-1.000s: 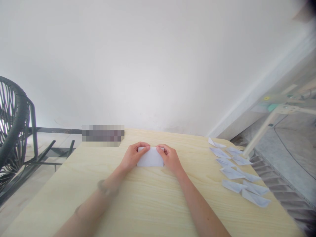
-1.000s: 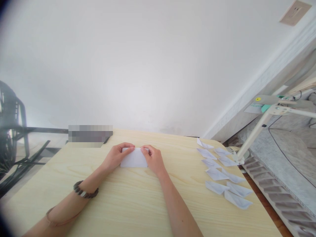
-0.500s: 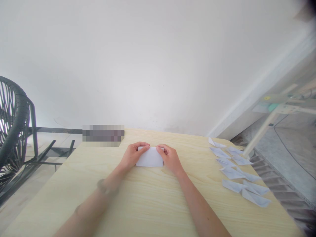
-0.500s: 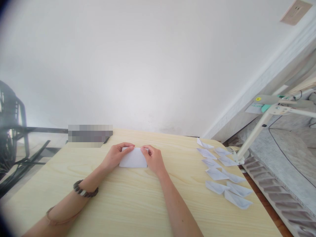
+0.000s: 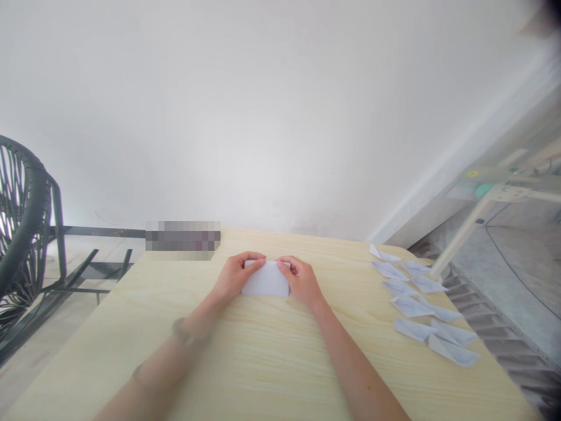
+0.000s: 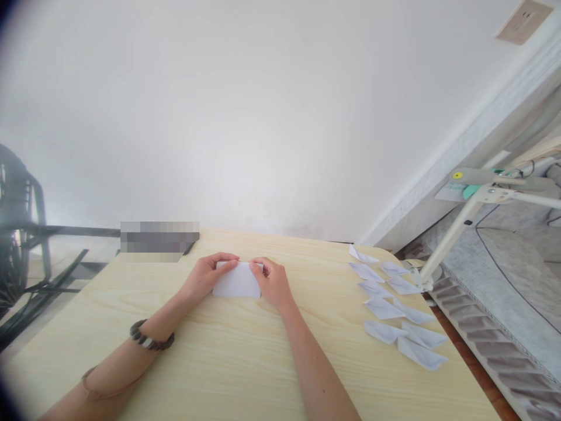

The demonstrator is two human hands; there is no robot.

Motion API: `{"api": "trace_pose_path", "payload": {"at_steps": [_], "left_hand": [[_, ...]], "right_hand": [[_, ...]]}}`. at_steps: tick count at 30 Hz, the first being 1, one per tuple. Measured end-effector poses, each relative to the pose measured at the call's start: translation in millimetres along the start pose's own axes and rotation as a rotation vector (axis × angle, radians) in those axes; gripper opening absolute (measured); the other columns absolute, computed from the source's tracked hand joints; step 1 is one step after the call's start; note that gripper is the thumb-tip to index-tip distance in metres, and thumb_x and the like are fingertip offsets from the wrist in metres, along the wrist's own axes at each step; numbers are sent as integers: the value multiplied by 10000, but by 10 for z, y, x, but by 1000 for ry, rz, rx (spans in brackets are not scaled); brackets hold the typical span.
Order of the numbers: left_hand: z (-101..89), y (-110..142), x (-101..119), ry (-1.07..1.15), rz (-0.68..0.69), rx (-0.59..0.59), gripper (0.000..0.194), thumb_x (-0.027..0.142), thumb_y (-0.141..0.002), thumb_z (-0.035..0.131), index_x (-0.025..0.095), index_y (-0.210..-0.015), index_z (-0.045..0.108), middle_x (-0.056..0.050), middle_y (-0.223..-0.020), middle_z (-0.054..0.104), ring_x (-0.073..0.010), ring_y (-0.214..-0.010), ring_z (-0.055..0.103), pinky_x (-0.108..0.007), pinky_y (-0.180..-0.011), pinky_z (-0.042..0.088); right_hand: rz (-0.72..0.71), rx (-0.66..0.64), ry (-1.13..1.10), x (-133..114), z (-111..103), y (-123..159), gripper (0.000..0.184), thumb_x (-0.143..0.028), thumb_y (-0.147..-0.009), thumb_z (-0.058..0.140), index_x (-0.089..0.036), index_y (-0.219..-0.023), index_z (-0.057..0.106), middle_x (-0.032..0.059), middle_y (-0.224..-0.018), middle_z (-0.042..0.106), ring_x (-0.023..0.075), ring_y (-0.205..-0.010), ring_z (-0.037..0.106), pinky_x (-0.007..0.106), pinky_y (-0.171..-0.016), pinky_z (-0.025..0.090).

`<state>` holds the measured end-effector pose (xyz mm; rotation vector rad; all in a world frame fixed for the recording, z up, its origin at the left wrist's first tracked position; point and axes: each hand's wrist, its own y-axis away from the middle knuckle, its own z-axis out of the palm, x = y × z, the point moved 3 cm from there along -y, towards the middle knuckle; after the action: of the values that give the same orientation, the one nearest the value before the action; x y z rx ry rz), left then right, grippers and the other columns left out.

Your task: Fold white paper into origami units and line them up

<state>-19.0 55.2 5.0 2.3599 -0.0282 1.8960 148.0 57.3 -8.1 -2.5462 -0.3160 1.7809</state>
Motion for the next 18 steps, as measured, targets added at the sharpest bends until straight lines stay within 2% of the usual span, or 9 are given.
{"api": "trace_pose_path", "payload": {"at_steps": [18], "left_hand": [[0,1,0,5,9,-10,413,478,-676,558,156,-924,632,-77,-924,650,-172,-679,585,-229,-515,424]], "right_hand": [[4,-7,10,16,-1,0,313,-415,-782,450,-168,-868,620,27,-676,602,108,-534,484,206,-467,360]]}}
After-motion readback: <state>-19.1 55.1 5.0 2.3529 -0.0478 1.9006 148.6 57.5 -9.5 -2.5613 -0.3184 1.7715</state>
